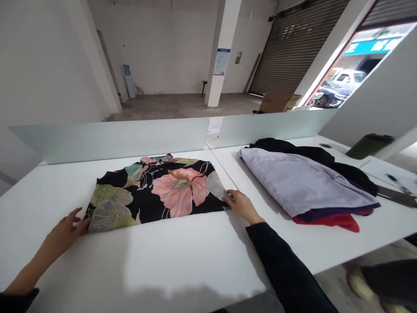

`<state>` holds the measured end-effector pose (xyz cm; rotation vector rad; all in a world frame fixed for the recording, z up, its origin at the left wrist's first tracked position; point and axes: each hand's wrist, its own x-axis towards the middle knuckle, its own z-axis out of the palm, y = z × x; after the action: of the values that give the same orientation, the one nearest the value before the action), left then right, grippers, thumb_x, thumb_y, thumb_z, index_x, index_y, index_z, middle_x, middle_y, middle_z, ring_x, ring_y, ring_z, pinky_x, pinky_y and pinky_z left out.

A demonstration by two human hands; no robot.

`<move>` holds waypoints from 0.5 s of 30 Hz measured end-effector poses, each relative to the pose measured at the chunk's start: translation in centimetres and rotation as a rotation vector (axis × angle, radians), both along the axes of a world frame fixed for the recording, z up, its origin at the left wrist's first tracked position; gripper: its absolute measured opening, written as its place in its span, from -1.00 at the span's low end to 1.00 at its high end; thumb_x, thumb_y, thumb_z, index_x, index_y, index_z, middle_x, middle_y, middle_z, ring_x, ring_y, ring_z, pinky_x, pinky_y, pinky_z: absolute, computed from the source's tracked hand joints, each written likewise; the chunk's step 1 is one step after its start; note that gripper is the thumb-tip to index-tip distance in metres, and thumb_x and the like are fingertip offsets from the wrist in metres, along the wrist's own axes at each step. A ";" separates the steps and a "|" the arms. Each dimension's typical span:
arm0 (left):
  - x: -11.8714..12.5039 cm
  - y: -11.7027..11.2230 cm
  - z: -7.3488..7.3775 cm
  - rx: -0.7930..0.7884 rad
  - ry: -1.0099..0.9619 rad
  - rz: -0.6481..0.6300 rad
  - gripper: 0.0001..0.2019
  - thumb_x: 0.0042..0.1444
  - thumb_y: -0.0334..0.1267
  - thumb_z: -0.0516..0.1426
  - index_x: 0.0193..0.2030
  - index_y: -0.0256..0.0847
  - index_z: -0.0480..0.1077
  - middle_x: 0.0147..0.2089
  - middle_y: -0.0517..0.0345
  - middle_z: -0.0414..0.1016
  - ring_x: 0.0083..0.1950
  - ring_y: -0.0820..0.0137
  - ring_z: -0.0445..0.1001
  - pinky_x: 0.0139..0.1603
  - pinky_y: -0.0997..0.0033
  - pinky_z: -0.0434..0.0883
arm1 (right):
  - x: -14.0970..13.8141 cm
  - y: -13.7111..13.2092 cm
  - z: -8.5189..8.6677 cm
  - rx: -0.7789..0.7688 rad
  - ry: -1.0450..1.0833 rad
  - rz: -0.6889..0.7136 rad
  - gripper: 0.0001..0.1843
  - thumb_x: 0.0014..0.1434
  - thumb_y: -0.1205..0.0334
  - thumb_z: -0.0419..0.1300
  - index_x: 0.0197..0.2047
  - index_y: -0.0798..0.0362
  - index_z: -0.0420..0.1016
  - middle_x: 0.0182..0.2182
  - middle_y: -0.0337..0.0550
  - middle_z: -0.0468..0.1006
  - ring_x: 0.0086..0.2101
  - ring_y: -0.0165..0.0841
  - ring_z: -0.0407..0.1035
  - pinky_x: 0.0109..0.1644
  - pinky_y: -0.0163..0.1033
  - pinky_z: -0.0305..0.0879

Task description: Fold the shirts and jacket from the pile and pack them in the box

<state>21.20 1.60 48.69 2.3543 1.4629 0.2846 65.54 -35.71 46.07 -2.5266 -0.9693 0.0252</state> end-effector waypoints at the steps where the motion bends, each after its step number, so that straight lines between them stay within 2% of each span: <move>1: -0.2 -0.7 -0.2 -0.021 0.027 0.003 -0.30 0.14 0.19 -0.08 0.31 -0.22 0.13 0.01 -0.16 0.47 -0.09 0.04 0.53 -0.03 0.04 0.40 | -0.8 -0.1 -0.2 -0.001 -0.014 0.019 -0.65 0.11 0.17 0.18 -0.05 0.07 0.55 -0.22 0.02 0.63 -0.25 -0.15 0.51 -0.14 -0.16 0.36; 3: 0.2 -1.9 -0.1 -0.042 0.065 -0.005 -0.28 0.14 0.19 -0.09 0.34 -0.20 0.08 -0.05 -0.13 0.52 -0.08 0.01 0.53 -0.09 0.08 0.41 | -2.3 0.0 0.0 0.006 -0.009 0.079 -0.63 0.09 0.27 0.16 -0.02 0.04 0.53 -0.15 0.00 0.63 -0.17 -0.15 0.52 -0.08 -0.18 0.36; 5: 1.0 -3.0 0.3 -0.045 0.072 -0.042 -0.32 0.15 0.09 -0.09 0.35 -0.22 0.07 -0.10 -0.12 0.55 -0.08 0.02 0.54 -0.13 0.16 0.40 | -3.8 0.1 0.8 0.008 0.019 0.112 -0.62 0.05 0.37 0.11 -0.07 0.02 0.56 -0.13 -0.03 0.63 -0.14 -0.15 0.52 -0.03 -0.18 0.35; 8: 0.3 -4.7 0.5 -0.050 0.023 -0.107 -0.37 0.13 -0.04 -0.11 0.33 -0.24 0.10 -0.22 -0.06 0.56 -0.19 0.11 0.56 -0.20 0.28 0.39 | -5.4 -1.7 2.1 0.019 0.055 0.098 -0.61 0.01 0.37 0.09 -0.10 0.04 0.58 -0.19 -0.05 0.64 -0.21 -0.16 0.53 -0.09 -0.19 0.36; 10: -1.8 -6.0 0.1 -0.077 -0.020 -0.135 -0.35 0.12 0.00 -0.10 0.33 -0.22 0.10 -0.37 0.06 0.52 -0.35 0.18 0.53 -0.29 0.34 0.39 | -6.2 -4.3 2.5 -0.011 0.094 0.089 -0.62 0.00 0.33 0.11 -0.10 0.06 0.57 -0.31 -0.09 0.65 -0.33 -0.20 0.52 -0.20 -0.22 0.37; 12: -5.0 -7.7 -1.0 -0.106 -0.049 -0.172 -0.32 0.11 0.08 -0.08 0.34 -0.19 0.12 -0.50 0.19 0.44 -0.48 0.24 0.47 -0.36 0.38 0.38 | -7.0 -7.6 2.4 -0.066 0.153 0.128 -0.65 0.00 0.28 0.11 -0.13 0.03 0.57 -0.40 -0.16 0.63 -0.41 -0.24 0.50 -0.27 -0.24 0.36; 15: -10.0 -10.3 -2.8 -0.118 -0.045 -0.246 -0.37 0.12 0.14 -0.07 0.25 -0.12 0.29 -0.58 0.25 0.39 -0.50 0.27 0.46 -0.35 0.39 0.42 | -8.0 -11.9 2.2 -0.174 0.198 0.210 -0.69 0.00 0.27 0.11 -0.19 0.00 0.58 -0.36 -0.17 0.64 -0.36 -0.23 0.52 -0.25 -0.23 0.38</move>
<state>11.21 -8.72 45.88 2.3834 1.1226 0.1801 57.51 -47.57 48.24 -2.5043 -1.1890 0.4313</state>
